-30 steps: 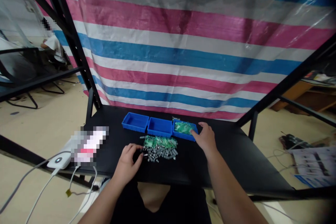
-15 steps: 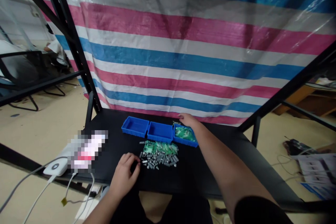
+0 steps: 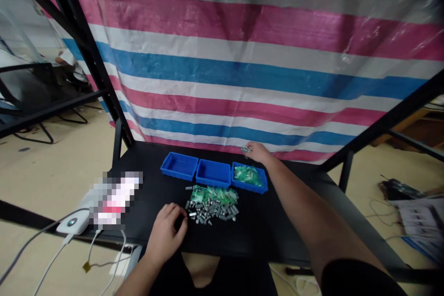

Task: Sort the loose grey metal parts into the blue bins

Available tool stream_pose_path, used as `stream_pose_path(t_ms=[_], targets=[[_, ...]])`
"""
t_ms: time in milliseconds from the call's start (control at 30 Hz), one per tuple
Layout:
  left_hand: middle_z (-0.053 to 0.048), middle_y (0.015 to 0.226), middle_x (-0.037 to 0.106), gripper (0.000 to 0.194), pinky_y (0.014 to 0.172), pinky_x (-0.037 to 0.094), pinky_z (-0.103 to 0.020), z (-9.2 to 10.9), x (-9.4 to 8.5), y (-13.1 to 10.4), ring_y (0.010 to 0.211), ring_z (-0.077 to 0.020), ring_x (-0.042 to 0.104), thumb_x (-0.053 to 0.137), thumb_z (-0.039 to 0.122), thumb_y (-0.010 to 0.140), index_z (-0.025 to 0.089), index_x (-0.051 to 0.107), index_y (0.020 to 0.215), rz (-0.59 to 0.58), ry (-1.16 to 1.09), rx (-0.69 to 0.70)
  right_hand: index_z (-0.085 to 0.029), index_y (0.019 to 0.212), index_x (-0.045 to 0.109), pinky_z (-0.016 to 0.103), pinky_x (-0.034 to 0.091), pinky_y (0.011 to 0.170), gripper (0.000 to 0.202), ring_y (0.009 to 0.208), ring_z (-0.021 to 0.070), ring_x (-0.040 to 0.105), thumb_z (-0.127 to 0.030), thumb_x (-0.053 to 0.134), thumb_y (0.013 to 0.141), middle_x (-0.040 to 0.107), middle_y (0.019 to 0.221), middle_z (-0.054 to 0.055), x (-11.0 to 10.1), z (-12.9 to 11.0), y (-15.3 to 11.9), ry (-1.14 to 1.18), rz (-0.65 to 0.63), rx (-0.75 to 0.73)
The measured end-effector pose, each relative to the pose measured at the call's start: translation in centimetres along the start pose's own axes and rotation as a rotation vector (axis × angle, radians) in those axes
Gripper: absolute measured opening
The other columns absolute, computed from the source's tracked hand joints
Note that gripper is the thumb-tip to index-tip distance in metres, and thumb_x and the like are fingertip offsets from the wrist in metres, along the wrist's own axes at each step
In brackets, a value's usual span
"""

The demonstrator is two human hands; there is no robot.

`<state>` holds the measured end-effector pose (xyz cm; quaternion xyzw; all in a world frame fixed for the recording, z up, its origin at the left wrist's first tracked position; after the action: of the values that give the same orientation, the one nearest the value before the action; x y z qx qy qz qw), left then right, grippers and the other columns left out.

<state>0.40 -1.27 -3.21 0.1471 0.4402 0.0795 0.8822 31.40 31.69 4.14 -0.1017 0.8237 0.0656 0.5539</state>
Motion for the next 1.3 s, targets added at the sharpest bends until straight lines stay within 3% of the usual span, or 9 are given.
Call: stream_pose_path(t_ms=[167,333,433,633,833,933,1067,1200,1300], targets=[[-0.006,0.094,0.063,0.010,0.085,0.047,-0.039,-0.1,0.2,0.0,0.091,-0.0240,0.059,0.052,0.026,0.094,0.023,0.061,0.091,-0.009,0.018,0.032,-0.022,0.109,0.056,0.023,0.042,0.055,0.037,0.054,0.0147,0.060,-0.034,0.071,0.077,0.063,0.063,-0.005,-2.1,3.5,-6.6,0.175,0.210,-0.001],[-0.005,0.093,0.064,0.009,0.084,0.046,-0.039,-0.2,0.3,0.0,0.090,-0.0234,0.059,0.054,0.026,0.093,0.023,0.062,0.092,-0.007,0.029,0.037,-0.023,0.085,0.061,0.024,0.044,0.057,0.009,0.055,0.0138,0.060,-0.028,0.061,0.078,0.063,0.066,-0.003,0.1,4.5,-10.9,0.155,0.192,-0.038],[-0.005,0.092,0.064,0.009,0.083,0.046,-0.038,-0.1,0.3,-0.1,0.089,-0.0232,0.059,0.054,0.026,0.093,0.023,0.062,0.090,-0.008,0.030,0.037,-0.023,0.079,0.063,0.025,0.046,0.063,0.008,0.067,0.0159,0.062,-0.030,0.060,0.079,0.066,0.073,0.001,0.4,4.0,-12.0,0.081,0.259,-0.098],[-0.005,0.091,0.064,0.010,0.082,0.046,-0.038,0.1,0.3,-0.1,0.089,-0.0234,0.059,0.053,0.023,0.092,0.023,0.062,0.090,0.003,0.027,0.038,-0.022,0.087,0.065,0.028,0.049,0.070,0.015,0.078,0.0194,0.063,-0.032,0.055,0.087,0.068,0.081,0.004,-0.1,-0.3,-15.7,0.127,0.402,-0.224],[-0.005,0.091,0.063,0.008,0.084,0.046,-0.039,0.1,0.2,-0.2,0.089,-0.0236,0.059,0.054,0.023,0.091,0.023,0.062,0.090,-0.004,0.026,0.033,-0.024,0.112,0.069,0.037,0.050,0.091,0.026,0.101,0.0243,0.062,-0.033,0.064,0.088,0.069,0.107,0.007,4.7,-7.3,-20.2,0.097,0.138,-0.462],[-0.005,0.091,0.063,0.009,0.085,0.046,-0.040,0.1,0.2,-0.2,0.090,-0.0239,0.059,0.053,0.023,0.092,0.023,0.062,0.090,-0.007,0.035,0.039,-0.025,0.122,0.067,0.044,0.048,0.100,0.040,0.112,0.0282,0.057,-0.032,0.071,0.083,0.066,0.120,0.008,7.2,-8.7,-20.8,0.040,0.145,-0.472],[-0.005,0.091,0.063,0.010,0.085,0.045,-0.040,0.1,0.1,-0.1,0.089,-0.0240,0.058,0.053,0.023,0.092,0.023,0.062,0.089,-0.017,0.053,0.042,-0.026,0.111,0.072,0.045,0.049,0.098,0.027,0.112,0.0284,0.057,-0.027,0.069,0.084,0.066,0.117,0.008,8.9,-9.1,-20.5,0.057,0.240,-0.453],[-0.006,0.092,0.063,0.011,0.084,0.045,-0.040,0.1,0.1,-0.1,0.089,-0.0239,0.058,0.052,0.024,0.093,0.023,0.062,0.089,-0.026,0.064,0.044,-0.024,0.098,0.074,0.042,0.051,0.094,0.017,0.103,0.0254,0.062,-0.023,0.060,0.089,0.069,0.108,0.008,8.3,-8.7,-20.4,0.185,0.395,-0.460],[-0.006,0.091,0.063,0.012,0.083,0.045,-0.040,0.1,0.2,-0.2,0.087,-0.0236,0.058,0.052,0.025,0.093,0.023,0.062,0.088,-0.027,0.067,0.050,-0.022,0.096,0.072,0.036,0.055,0.083,0.017,0.088,0.0220,0.066,-0.028,0.056,0.092,0.071,0.098,0.008,6.2,-6.5,-19.6,0.302,0.553,-0.313]])
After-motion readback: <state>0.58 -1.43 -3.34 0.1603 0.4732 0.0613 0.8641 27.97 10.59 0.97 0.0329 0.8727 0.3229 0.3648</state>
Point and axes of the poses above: each hand's wrist, its own y-axis towards the middle knuckle, its own x-axis out of the palm, z = x × y, the point moved 3 cm from there along y, towards the middle knuckle
